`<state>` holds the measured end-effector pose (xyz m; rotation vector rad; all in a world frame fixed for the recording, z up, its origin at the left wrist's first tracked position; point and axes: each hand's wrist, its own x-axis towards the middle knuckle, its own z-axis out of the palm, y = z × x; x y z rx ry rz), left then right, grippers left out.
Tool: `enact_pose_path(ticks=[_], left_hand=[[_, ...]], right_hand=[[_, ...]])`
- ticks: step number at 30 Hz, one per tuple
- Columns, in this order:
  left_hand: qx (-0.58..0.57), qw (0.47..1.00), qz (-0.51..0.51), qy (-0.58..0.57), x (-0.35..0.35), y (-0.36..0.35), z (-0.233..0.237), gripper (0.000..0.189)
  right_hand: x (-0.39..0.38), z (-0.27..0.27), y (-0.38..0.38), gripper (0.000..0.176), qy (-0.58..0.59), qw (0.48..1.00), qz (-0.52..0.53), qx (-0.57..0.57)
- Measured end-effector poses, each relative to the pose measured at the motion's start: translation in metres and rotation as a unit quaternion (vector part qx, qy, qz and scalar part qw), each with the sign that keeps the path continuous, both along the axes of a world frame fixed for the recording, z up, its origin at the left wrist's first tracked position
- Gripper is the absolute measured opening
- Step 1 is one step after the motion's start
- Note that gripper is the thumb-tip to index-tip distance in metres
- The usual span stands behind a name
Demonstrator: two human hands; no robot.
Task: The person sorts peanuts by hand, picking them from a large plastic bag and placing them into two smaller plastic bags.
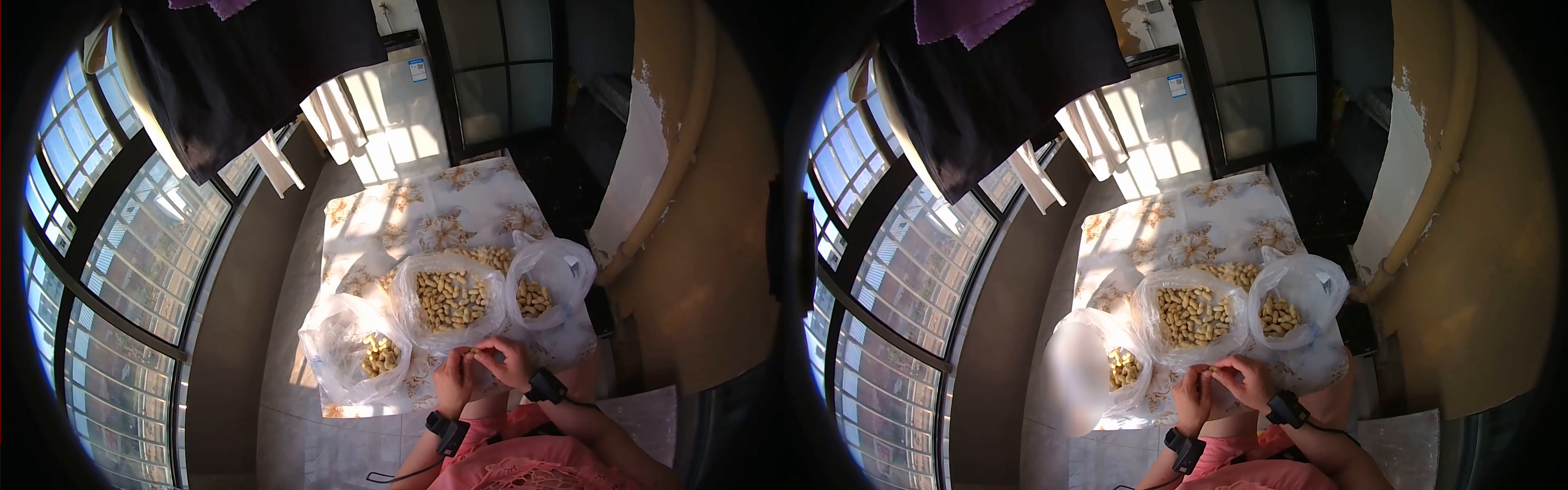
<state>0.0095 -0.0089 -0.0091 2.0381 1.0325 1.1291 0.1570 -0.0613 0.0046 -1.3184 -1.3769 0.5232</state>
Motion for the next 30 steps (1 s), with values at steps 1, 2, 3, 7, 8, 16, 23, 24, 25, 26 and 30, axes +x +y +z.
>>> enact_pose_path(ticks=[1,2,3,7,8,16,23,24,25,26,30], left_hand=[[-0.004,1.000,0.003,-0.015,0.000,0.000,0.000,0.012],[-0.007,0.999,0.005,-0.031,0.001,0.000,0.000,0.012],[-0.007,0.999,0.005,-0.031,0.001,0.000,0.000,0.012],[-0.003,0.999,0.000,-0.034,-0.001,-0.001,0.001,0.014],[-0.004,1.000,-0.003,-0.024,-0.001,-0.001,0.002,0.015],[-0.012,1.000,-0.005,-0.004,-0.002,-0.003,0.003,0.018],[-0.003,1.000,-0.004,-0.008,-0.001,-0.002,0.000,0.016],[-0.003,1.000,-0.004,-0.008,-0.001,-0.002,0.000,0.016],[-0.005,1.000,-0.005,-0.009,-0.002,-0.002,-0.001,0.016],[-0.007,1.000,-0.005,-0.009,-0.001,-0.002,-0.001,0.016],[-0.001,1.000,-0.004,-0.010,-0.001,-0.002,0.000,0.016]], right_hand=[[0.000,0.001,0.000,0.017,-0.002,1.000,0.003,-0.007],[0.001,0.001,0.000,0.017,-0.002,1.000,0.003,-0.006],[0.001,0.002,0.000,0.017,-0.004,1.000,0.005,-0.005],[0.001,-0.003,0.000,0.018,0.007,1.000,0.003,0.001],[0.001,-0.002,0.000,0.018,0.007,1.000,0.003,0.001],[0.000,-0.010,0.002,0.020,0.213,0.977,-0.017,-0.011],[0.003,-0.018,0.002,0.027,0.206,0.978,-0.020,-0.001],[0.003,-0.018,0.002,0.027,0.209,0.978,-0.022,-0.001],[0.003,-0.017,0.002,0.026,0.211,0.977,-0.023,-0.001],[0.002,-0.015,0.002,0.026,0.211,0.977,-0.023,-0.001],[0.004,-0.013,0.002,0.026,0.194,0.981,-0.024,0.002]])
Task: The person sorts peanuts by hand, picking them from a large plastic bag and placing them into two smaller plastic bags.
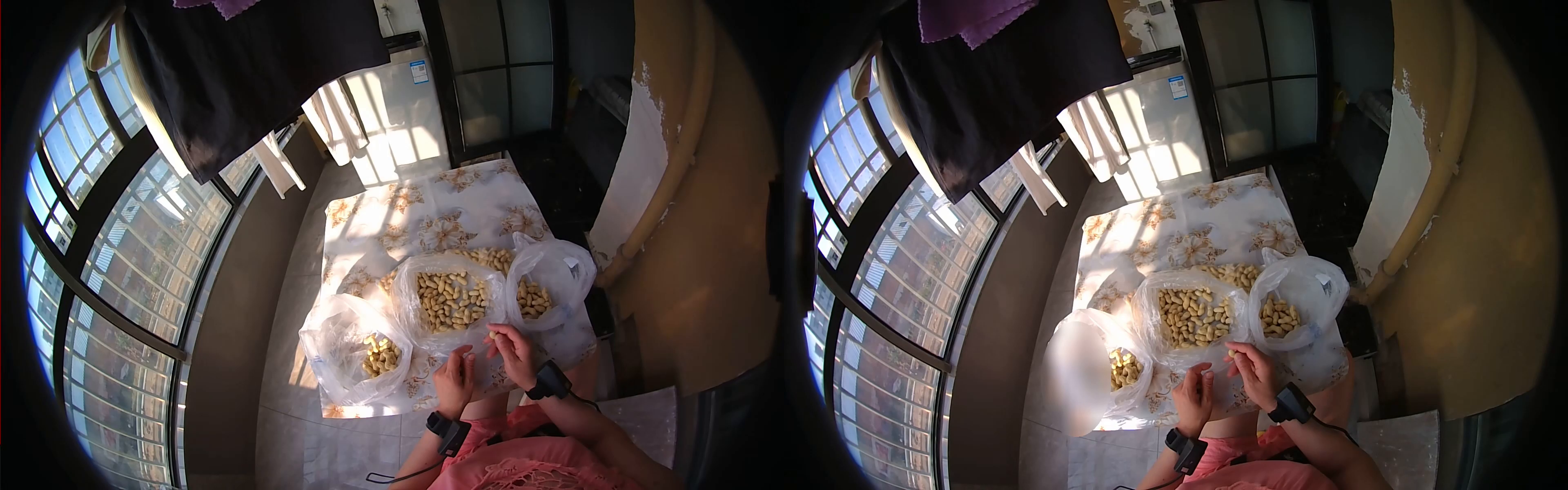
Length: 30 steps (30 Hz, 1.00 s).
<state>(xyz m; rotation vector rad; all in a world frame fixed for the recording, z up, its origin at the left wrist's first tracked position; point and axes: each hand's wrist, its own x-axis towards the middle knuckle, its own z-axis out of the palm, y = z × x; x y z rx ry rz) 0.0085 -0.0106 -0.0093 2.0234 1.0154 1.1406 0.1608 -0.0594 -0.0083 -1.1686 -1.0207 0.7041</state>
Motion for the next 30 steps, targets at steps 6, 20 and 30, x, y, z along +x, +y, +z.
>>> enact_pose_path(ticks=[6,20,30], left_hand=[[-0.007,1.000,-0.002,0.002,0.000,0.000,0.000,0.017],[0.017,1.000,-0.011,0.017,0.002,0.001,0.000,0.023],[0.047,0.998,-0.029,-0.002,0.003,0.000,0.011,0.017]], right_hand=[[-0.003,-0.004,0.001,0.019,0.014,1.000,0.008,-0.012],[-0.001,0.001,-0.001,0.011,-0.043,0.999,0.016,-0.028],[0.002,0.005,-0.001,0.011,-0.064,0.996,0.038,-0.040]])
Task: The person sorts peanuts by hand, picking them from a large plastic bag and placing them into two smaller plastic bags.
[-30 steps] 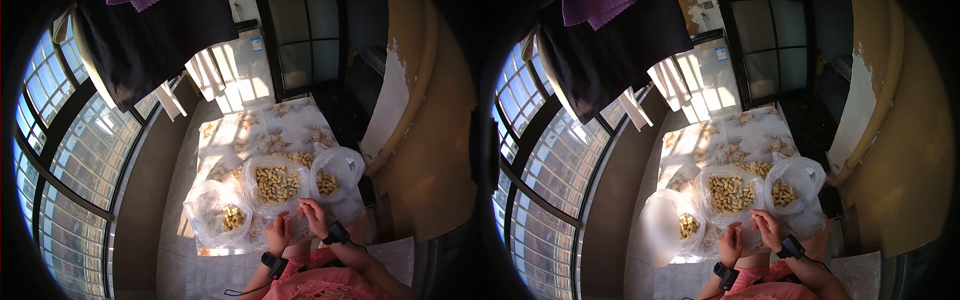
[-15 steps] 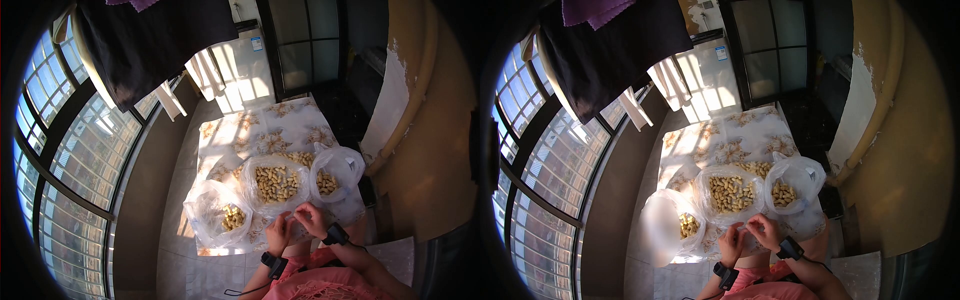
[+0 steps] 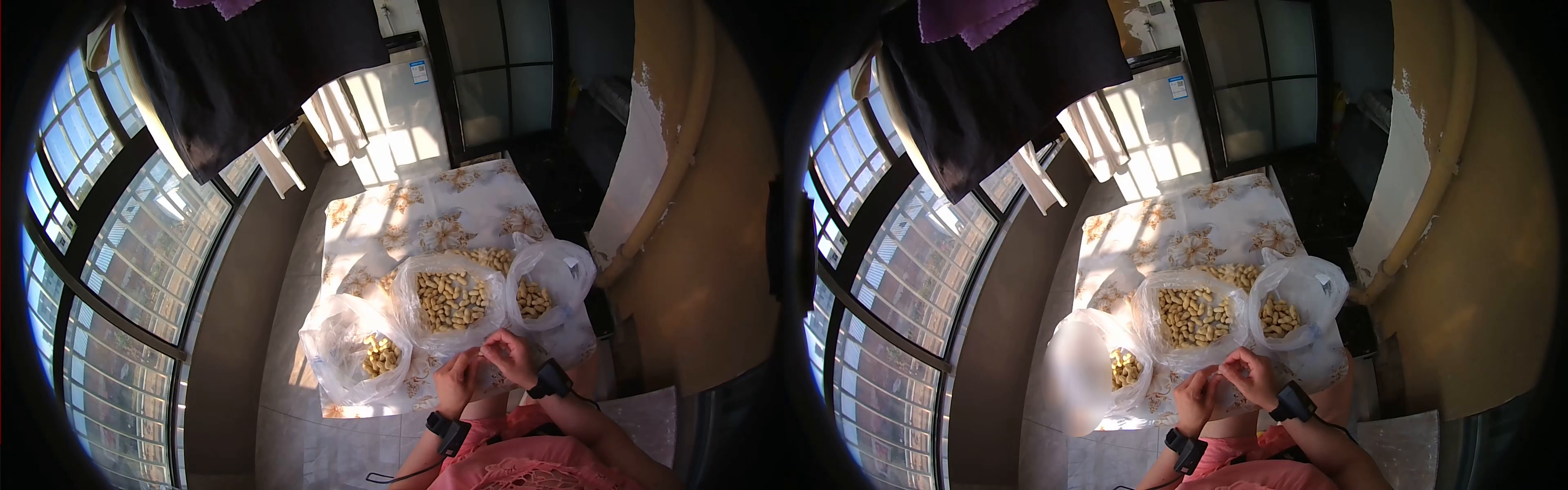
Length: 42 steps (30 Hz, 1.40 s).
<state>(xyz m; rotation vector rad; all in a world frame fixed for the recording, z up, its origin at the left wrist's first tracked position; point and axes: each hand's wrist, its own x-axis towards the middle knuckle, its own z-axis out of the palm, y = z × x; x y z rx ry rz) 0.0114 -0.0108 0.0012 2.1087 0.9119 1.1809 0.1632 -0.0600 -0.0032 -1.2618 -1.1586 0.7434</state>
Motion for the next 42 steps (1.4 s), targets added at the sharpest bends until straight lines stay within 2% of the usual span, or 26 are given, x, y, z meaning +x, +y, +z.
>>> enact_pose_path(ticks=[14,17,19,39,42], left_hand=[[-0.025,1.000,0.006,0.000,-0.001,-0.001,-0.001,0.011],[-0.034,0.999,0.016,0.002,-0.001,-0.001,-0.001,0.010],[-0.037,0.999,0.021,0.003,0.000,-0.001,-0.003,0.010],[-0.028,0.999,0.026,-0.009,0.000,-0.001,-0.001,0.008],[-0.029,0.999,0.018,0.000,-0.005,0.000,-0.005,0.013]], right_hand=[[0.000,0.008,-0.001,0.011,-0.027,0.999,0.020,-0.003],[0.000,-0.004,0.001,0.012,0.012,1.000,0.022,-0.008],[-0.001,-0.011,0.002,0.013,0.178,0.984,-0.004,-0.018],[0.000,-0.015,-0.001,0.014,0.127,0.992,0.012,-0.005],[0.000,-0.014,-0.001,0.013,0.111,0.994,0.008,-0.004]])
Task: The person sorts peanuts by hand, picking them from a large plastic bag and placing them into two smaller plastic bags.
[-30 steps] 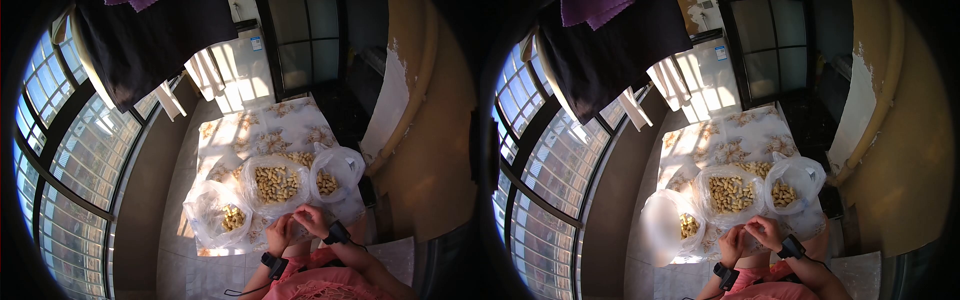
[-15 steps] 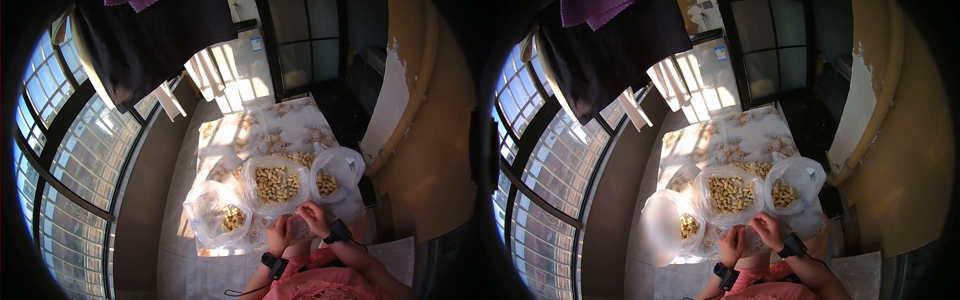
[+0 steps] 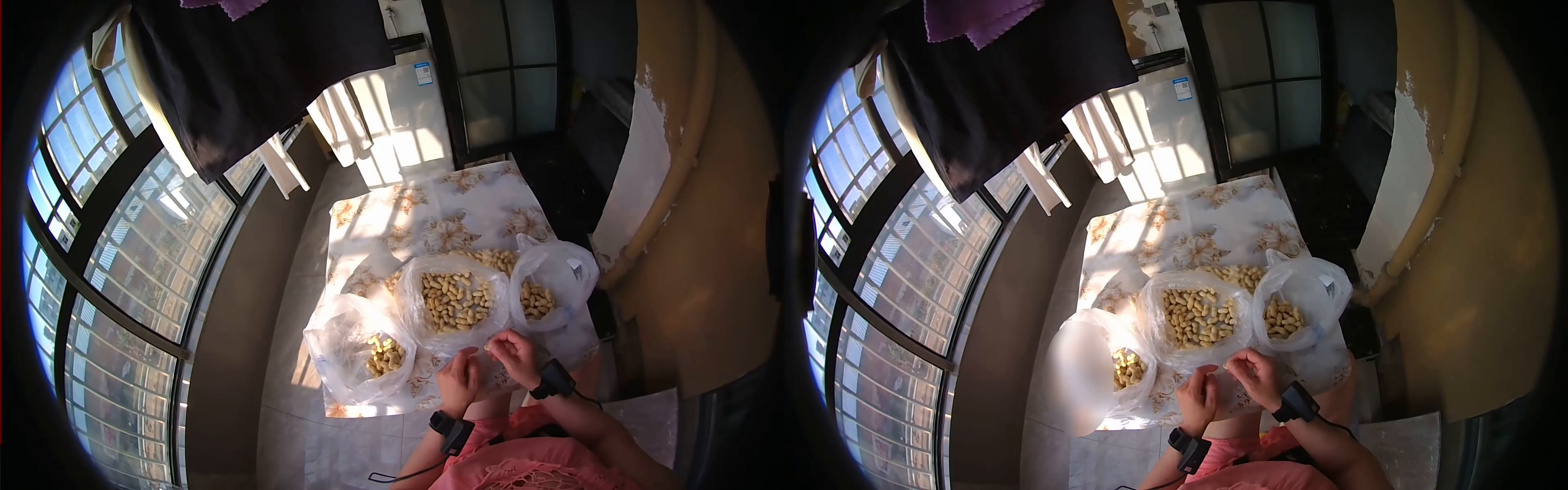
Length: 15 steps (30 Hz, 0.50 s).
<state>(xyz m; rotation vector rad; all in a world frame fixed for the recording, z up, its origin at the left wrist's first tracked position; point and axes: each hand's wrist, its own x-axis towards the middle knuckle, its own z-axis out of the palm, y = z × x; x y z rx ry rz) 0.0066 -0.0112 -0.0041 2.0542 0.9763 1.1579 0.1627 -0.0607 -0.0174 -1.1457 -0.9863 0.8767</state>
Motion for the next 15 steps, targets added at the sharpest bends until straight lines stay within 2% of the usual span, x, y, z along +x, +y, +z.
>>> enact_pose_path(ticks=[5,9,11,15], left_hand=[[-0.036,0.998,-0.038,-0.018,-0.009,0.000,-0.001,0.024],[-0.021,0.998,-0.004,-0.066,0.000,0.000,-0.013,0.023],[-0.059,0.994,-0.003,-0.092,0.005,0.001,-0.016,0.019],[-0.029,0.997,-0.003,-0.075,0.006,-0.001,-0.012,0.018]], right_hand=[[-0.002,0.003,0.001,0.012,-0.016,1.000,-0.024,0.008],[-0.003,0.005,0.002,0.012,-0.052,0.998,-0.026,0.006],[-0.003,0.004,0.002,0.011,-0.064,0.997,-0.031,0.010],[-0.002,0.004,0.001,0.011,-0.074,0.997,-0.028,0.014]])
